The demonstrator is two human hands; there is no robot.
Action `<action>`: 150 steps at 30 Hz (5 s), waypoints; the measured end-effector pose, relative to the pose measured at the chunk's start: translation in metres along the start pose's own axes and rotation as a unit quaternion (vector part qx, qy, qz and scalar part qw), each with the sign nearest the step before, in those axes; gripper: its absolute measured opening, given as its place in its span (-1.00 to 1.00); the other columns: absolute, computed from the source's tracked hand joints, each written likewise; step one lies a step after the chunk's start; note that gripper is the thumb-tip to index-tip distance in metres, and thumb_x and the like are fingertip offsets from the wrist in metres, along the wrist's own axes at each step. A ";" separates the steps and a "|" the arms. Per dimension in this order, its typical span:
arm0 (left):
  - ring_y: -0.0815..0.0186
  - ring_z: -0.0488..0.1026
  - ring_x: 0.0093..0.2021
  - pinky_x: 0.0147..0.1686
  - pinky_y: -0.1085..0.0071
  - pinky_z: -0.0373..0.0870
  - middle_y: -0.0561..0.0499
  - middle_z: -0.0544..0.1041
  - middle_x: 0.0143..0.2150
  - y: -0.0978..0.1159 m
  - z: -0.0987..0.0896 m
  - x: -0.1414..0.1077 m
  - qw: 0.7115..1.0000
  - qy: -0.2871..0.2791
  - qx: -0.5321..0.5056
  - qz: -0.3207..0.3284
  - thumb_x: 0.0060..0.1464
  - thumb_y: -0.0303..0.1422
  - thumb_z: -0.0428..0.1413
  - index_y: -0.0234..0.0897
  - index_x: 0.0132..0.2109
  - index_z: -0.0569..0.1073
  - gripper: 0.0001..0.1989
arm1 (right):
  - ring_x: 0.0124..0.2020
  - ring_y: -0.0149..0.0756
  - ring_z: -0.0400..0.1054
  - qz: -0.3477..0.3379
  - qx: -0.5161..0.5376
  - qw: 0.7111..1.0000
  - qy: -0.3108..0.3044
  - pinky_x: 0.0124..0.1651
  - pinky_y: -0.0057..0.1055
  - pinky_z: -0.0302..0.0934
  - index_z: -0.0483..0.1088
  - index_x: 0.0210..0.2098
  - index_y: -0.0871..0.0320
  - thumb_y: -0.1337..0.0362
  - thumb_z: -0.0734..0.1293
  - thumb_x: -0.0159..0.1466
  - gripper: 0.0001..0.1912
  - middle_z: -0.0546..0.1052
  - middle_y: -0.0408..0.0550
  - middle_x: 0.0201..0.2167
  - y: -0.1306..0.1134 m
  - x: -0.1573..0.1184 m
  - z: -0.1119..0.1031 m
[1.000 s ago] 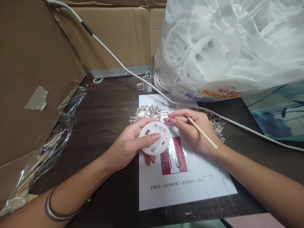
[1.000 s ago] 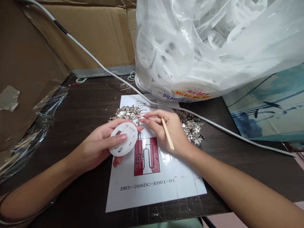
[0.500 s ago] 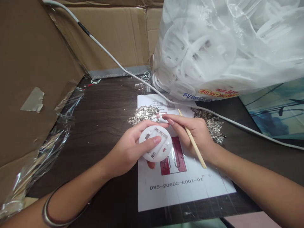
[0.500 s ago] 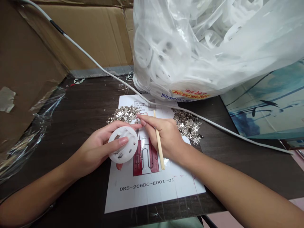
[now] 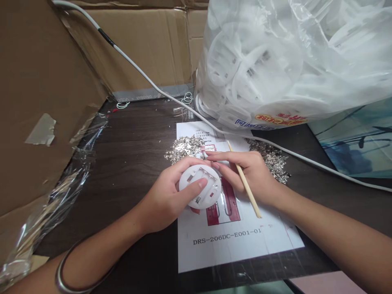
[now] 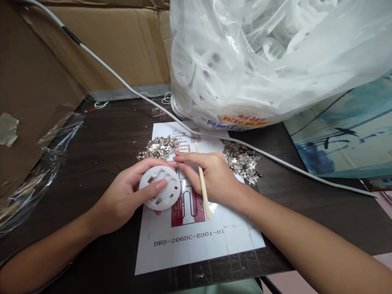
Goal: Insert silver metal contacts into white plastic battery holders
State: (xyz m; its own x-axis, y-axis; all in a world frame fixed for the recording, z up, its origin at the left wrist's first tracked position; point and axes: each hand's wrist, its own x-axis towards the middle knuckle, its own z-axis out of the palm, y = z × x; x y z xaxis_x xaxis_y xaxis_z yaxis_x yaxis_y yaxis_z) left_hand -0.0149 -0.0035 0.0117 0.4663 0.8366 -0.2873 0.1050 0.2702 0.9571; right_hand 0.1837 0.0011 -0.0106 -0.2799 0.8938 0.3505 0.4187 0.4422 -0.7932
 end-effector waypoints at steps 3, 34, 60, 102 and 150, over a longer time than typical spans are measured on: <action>0.38 0.49 -0.41 -0.58 0.59 0.52 0.01 0.50 -0.19 0.001 -0.001 -0.001 1.000 -0.001 -0.007 -0.004 0.11 -0.21 0.20 -0.20 -0.06 0.45 -0.72 | -0.24 -0.26 0.58 0.011 0.004 0.999 0.030 -0.13 -0.32 0.47 0.59 -0.24 0.14 0.38 0.34 0.24 -0.83 0.65 -0.07 -0.22 0.000 0.000 -0.001; 0.26 0.59 -0.19 -0.31 0.51 0.54 0.00 0.59 -0.18 -0.003 -0.004 0.002 0.985 -0.125 -0.120 -0.006 -0.06 -0.32 0.35 -0.17 0.03 0.42 -0.52 | -0.03 -0.13 0.52 0.101 0.106 0.989 0.023 -0.13 -0.29 0.44 0.50 -0.36 0.15 0.30 0.39 0.22 -0.95 0.58 0.01 -0.03 -0.011 -0.003 0.000; 0.36 0.52 -0.22 -0.28 0.55 0.46 -0.02 0.55 -0.18 -0.007 -0.006 0.002 0.980 -0.172 -0.098 0.014 0.03 -0.07 0.25 -0.25 0.06 0.39 -0.48 | -0.78 -0.76 0.07 0.163 0.172 0.969 -0.077 -0.71 -0.58 -0.01 0.34 -0.36 0.19 0.21 0.38 0.27 -0.81 0.49 0.00 0.12 -0.012 -0.005 -0.004; 0.25 0.52 -0.16 -0.22 0.43 0.46 -0.12 0.55 -0.04 -0.002 -0.005 0.001 0.976 -0.204 -0.047 0.061 0.10 -0.01 0.16 -0.21 0.26 0.27 -0.34 | -0.76 -0.67 0.22 0.226 0.338 0.905 -0.126 -0.78 -0.61 0.00 0.32 -0.39 0.22 0.21 0.41 0.23 -0.77 0.52 0.10 -0.01 -0.014 -0.005 -0.009; 0.25 0.48 -0.31 -0.31 0.43 0.41 -0.07 0.58 -0.23 0.002 -0.011 -0.003 0.957 -0.236 0.043 0.162 0.08 0.08 0.10 -0.30 0.01 0.50 -0.43 | -0.57 -0.33 0.48 0.268 0.386 0.838 -0.278 -0.49 -0.46 0.33 0.42 -0.49 0.25 0.17 0.42 0.23 -0.71 0.54 -0.07 -0.63 -0.010 0.003 -0.022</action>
State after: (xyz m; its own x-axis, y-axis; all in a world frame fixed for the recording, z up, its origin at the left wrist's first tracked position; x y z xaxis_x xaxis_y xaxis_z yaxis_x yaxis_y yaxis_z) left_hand -0.0254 -0.0003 0.0141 0.8296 0.5558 0.0539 -0.0486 -0.0242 0.9985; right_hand 0.1974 0.0008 0.0097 -0.6787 0.6807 -0.2757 -0.0098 -0.3838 -0.9234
